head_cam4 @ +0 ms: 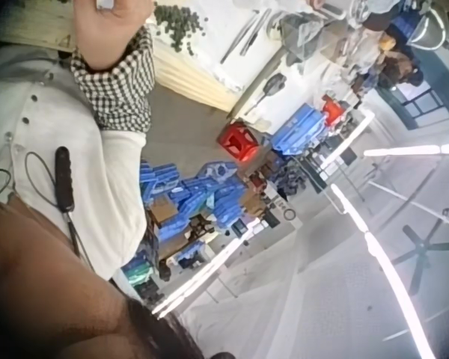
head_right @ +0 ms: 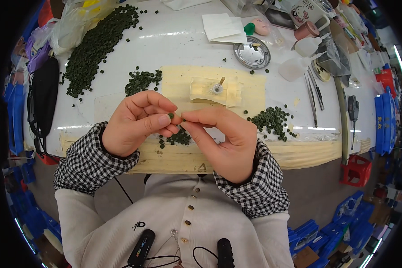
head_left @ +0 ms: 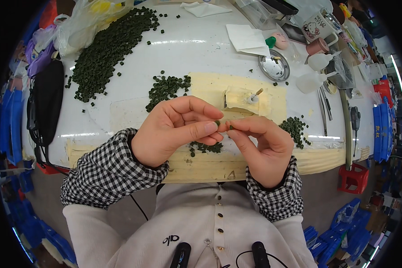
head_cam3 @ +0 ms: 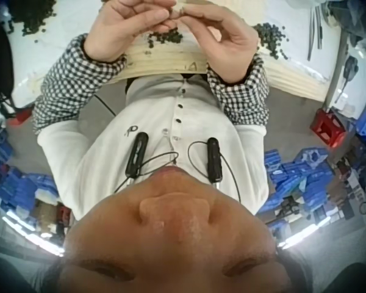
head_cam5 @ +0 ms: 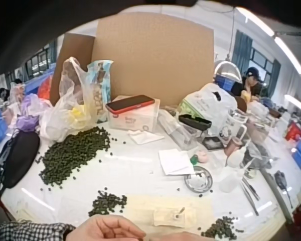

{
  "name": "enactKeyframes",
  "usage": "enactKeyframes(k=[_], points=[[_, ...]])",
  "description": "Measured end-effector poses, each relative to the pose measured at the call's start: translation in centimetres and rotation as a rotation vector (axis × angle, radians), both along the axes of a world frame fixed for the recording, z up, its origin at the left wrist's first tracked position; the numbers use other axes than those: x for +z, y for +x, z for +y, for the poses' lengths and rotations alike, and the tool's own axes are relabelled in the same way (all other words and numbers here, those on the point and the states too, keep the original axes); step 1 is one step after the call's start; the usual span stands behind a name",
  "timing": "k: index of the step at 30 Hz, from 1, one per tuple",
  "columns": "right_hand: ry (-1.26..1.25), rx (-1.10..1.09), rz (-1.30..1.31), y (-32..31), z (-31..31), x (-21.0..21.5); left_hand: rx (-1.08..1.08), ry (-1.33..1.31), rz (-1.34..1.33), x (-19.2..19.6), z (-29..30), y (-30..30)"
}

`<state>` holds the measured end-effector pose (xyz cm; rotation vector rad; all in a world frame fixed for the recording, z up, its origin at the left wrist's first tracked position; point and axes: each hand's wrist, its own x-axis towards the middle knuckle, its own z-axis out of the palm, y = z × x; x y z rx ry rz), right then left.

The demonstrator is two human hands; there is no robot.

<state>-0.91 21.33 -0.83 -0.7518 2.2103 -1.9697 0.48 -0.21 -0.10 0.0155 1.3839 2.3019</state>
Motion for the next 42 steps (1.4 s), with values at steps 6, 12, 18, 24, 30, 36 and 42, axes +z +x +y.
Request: enactKeyframes(k=[6,12,18,24,30,36,42], points=[[-0.002,-0.039,0.046,0.13,-0.38,0.29,-0.015,-0.043,0.032,0.04,0.07,0.01],[0.077,-0.028,0.22,-0.35,-0.56,0.48,-0.029,-0.044,0.009,-0.24,0.05,0.05],[0.052,-0.017,0.156,-0.26,-0.51,0.37,-0.059,-0.076,-0.009,-0.05,0.04,-0.08],[0.045,0.002,0.134,-0.34,-0.52,0.27,-0.084,-0.067,-0.067,0.0,-0.13,-0.07],[0.097,0.042,0.161,-0.37,-0.27,0.52,-0.151,0.018,-0.162,-0.36,-0.45,-0.22],[0.135,0.043,0.207,-0.24,-0.24,0.67,-0.162,-0.014,-0.143,-0.23,-0.43,-0.17],[0.092,0.003,0.218,-0.14,-0.46,0.47,-0.055,-0.083,0.053,-0.03,-0.08,0.26]])
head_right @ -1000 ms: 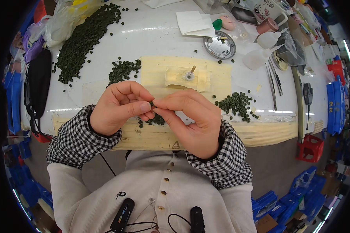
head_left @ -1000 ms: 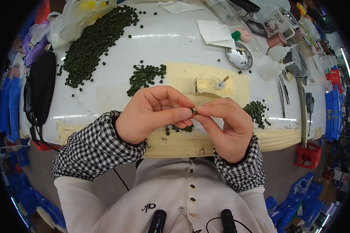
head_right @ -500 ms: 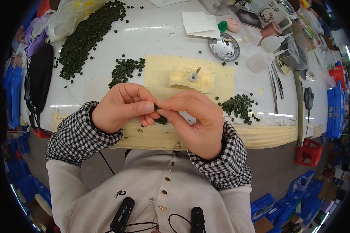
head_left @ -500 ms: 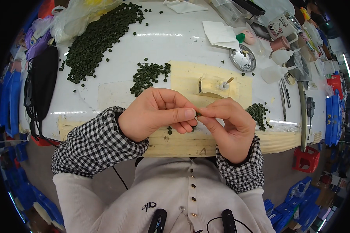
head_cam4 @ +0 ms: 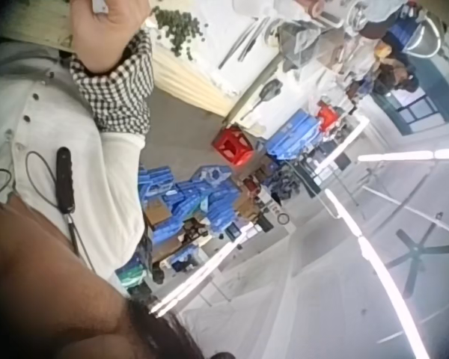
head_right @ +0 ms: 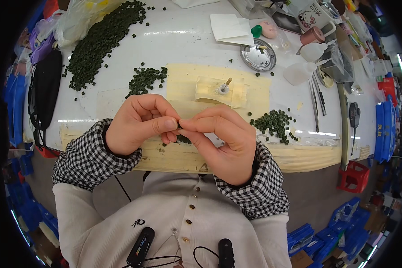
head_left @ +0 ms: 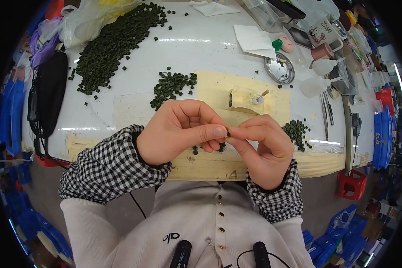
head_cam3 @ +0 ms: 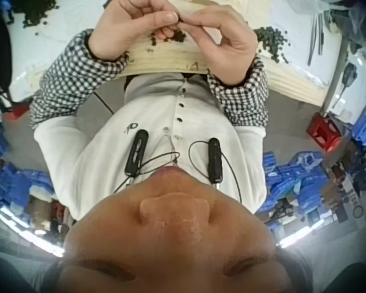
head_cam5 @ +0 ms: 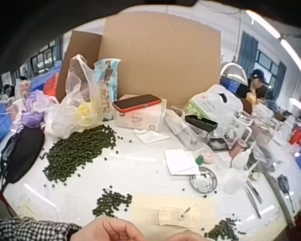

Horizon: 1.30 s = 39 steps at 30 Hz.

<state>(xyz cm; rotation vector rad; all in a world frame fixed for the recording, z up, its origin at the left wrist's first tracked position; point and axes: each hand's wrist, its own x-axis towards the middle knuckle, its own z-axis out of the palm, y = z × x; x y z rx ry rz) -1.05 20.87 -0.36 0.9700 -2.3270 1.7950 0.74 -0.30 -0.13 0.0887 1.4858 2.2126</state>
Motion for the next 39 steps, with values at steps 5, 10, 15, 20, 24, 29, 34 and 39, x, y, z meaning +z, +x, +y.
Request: enactKeyframes(k=[5,10,15,20,24,29,34,39], points=[[-0.037,0.005,-0.028,-0.02,0.1,-0.18,0.04,-0.045,0.084,0.43,0.15,0.35],[-0.055,-0.024,-0.09,0.37,-0.21,-0.05,0.143,-0.064,0.171,0.22,0.19,0.35],[-0.013,0.003,-0.066,0.23,-0.13,0.06,0.196,-0.17,0.307,0.09,0.18,0.42],[0.005,0.023,-0.088,0.29,-0.34,0.12,0.214,-0.279,0.412,0.19,0.06,0.53],[-0.019,0.043,-0.11,0.25,-0.26,-0.06,0.208,-0.337,0.475,0.21,0.02,0.45],[-0.02,0.078,-0.109,0.06,-0.2,-0.07,0.2,-0.43,0.587,0.2,-0.26,0.45],[-0.001,0.105,-0.096,-0.19,0.03,-0.13,0.189,-0.508,0.673,0.56,-0.38,0.41],[0.071,0.103,-0.019,-0.18,0.14,0.23,0.189,-0.426,0.589,0.21,-0.27,0.57]])
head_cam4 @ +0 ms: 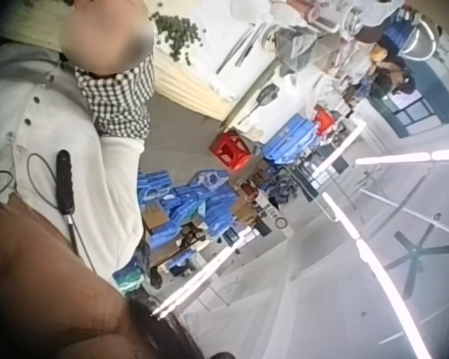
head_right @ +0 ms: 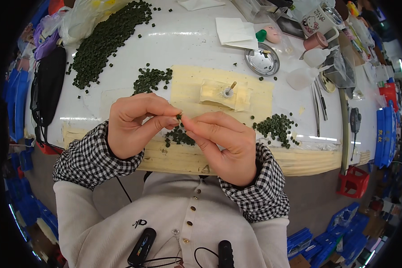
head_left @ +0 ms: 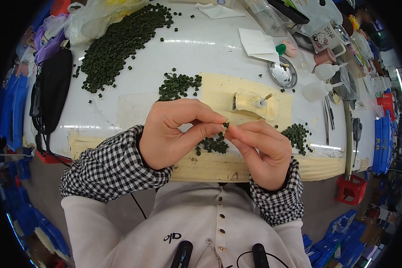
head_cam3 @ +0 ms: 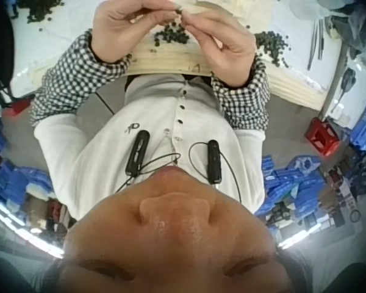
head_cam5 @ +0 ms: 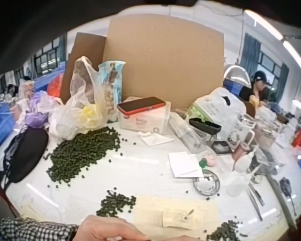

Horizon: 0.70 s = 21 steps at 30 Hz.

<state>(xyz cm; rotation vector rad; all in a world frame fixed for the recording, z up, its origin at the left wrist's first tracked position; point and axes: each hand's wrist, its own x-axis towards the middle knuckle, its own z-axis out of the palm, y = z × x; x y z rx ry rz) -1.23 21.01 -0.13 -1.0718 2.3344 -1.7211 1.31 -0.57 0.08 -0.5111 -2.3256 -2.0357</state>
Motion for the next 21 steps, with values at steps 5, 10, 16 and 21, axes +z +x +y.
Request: enactKeyframes(k=[5,10,16,21], points=[[0.023,-0.004,0.035,0.0,0.0,0.0,-0.014,0.012,-0.039,0.1,0.0,0.0],[-0.036,-0.025,-0.025,0.2,-0.2,0.1,0.001,-0.002,-0.021,0.3,-0.1,0.0],[-0.109,-0.108,-0.03,0.3,0.2,0.5,0.004,0.023,-0.028,0.4,-0.1,0.0],[-0.027,-0.472,0.157,-1.2,1.5,1.9,0.011,0.029,-0.011,0.4,-0.1,0.0]])
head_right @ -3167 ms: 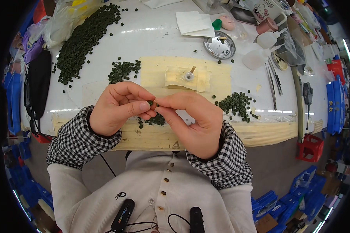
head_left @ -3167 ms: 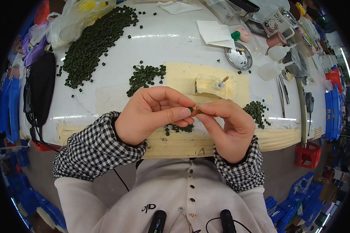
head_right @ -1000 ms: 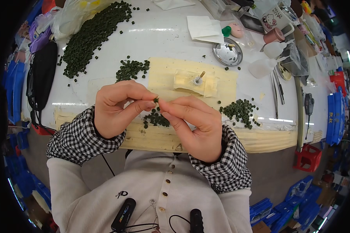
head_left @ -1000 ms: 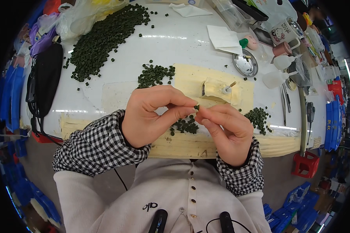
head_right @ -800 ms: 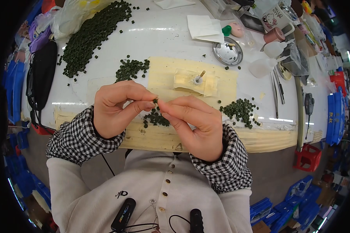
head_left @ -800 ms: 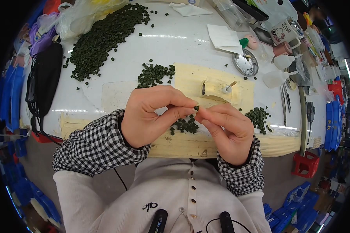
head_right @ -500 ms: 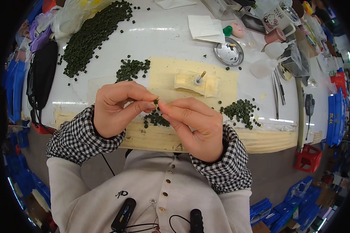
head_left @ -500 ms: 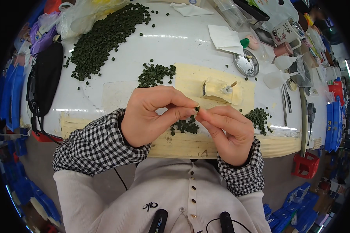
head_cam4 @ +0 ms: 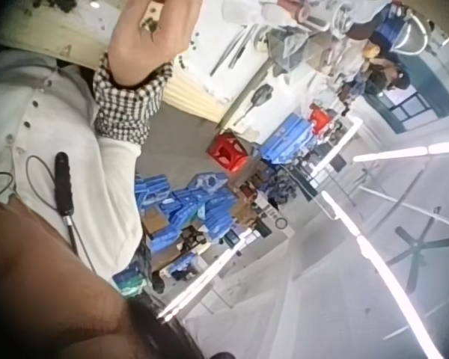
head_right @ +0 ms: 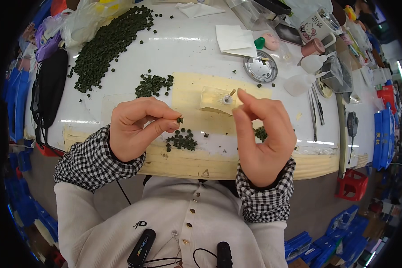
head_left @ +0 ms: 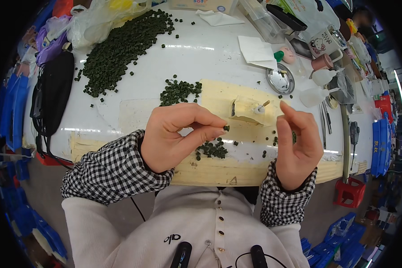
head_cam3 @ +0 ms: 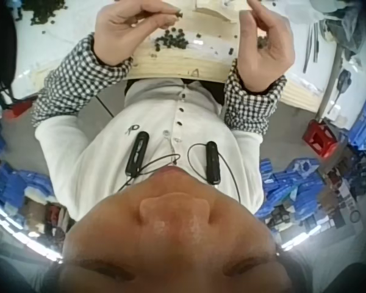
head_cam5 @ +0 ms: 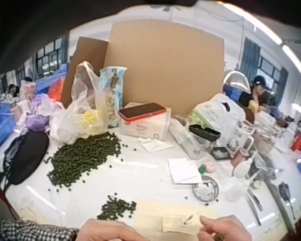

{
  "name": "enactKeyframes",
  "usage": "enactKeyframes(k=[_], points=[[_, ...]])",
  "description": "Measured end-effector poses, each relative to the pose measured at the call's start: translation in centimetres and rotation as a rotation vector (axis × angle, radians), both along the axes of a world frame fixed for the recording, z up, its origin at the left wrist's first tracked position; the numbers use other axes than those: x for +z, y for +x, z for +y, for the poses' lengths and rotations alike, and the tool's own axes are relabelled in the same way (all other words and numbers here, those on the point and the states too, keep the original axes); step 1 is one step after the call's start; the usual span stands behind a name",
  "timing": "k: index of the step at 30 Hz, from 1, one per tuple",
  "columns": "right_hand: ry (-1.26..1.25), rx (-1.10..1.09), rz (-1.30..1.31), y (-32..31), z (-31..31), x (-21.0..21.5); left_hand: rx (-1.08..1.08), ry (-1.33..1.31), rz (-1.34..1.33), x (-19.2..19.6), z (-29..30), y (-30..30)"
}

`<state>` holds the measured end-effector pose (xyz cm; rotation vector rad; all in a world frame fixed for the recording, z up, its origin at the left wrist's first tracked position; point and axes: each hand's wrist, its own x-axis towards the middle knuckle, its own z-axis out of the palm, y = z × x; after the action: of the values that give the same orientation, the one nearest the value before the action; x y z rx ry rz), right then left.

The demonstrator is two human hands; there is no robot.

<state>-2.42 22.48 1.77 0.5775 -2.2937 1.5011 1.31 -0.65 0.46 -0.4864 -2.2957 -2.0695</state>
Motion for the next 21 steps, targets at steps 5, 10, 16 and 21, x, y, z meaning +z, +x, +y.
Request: enactKeyframes(k=[5,10,16,21], points=[[0.291,-0.018,0.081,-3.1,0.7,0.7,-0.003,0.022,0.006,-0.2,0.1,-0.1],[0.282,0.077,-0.027,-3.8,0.4,-0.1,-0.002,0.029,0.001,-0.2,0.2,-0.2],[0.183,-0.05,0.16,-2.1,0.1,1.7,-0.002,0.028,-0.024,-0.3,0.1,-0.1],[0.038,0.13,0.22,-0.3,-0.3,2.7,-0.021,0.035,-0.02,-0.3,0.2,-0.1]])
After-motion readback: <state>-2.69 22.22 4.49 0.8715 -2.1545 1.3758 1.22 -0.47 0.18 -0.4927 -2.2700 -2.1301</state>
